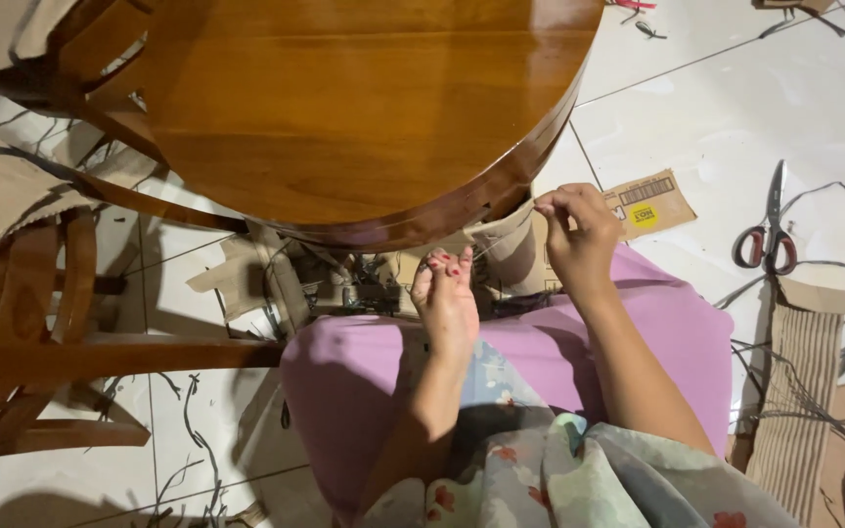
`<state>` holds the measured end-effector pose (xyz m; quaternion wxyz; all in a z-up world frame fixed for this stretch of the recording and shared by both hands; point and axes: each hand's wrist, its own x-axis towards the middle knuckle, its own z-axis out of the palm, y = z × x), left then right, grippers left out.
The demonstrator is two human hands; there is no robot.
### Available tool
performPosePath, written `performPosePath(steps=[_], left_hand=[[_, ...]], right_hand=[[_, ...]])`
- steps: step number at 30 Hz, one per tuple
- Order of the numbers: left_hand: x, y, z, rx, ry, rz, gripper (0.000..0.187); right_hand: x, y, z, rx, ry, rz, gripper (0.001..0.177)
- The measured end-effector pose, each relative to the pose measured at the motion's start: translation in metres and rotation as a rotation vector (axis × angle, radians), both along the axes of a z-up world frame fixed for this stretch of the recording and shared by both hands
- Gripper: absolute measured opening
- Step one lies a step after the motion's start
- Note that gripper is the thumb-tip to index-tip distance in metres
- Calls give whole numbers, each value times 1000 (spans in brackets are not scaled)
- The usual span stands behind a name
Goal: Wrapping wooden furniture legs with cardboard and securing them with wire ties for protection.
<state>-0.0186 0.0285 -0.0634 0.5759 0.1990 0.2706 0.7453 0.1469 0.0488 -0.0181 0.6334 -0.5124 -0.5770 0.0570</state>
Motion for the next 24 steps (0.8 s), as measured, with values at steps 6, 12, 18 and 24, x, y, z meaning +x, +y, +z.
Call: performPosePath(steps=[6,12,18,24], left_hand=[[-10,4,-26,-99,31,-88,31],[17,-17,-37,-217,-51,-362,74],[36,-16,-23,18,410,-132,32],[44,-7,-8,-51,636,117,37]], right_hand=[[-2,8,-8,-81,194,76,11],[-8,6,-9,-102,287,74,11],[-9,3,-5,-116,333,109,9],[-7,4,-10,-105,380,131,10]])
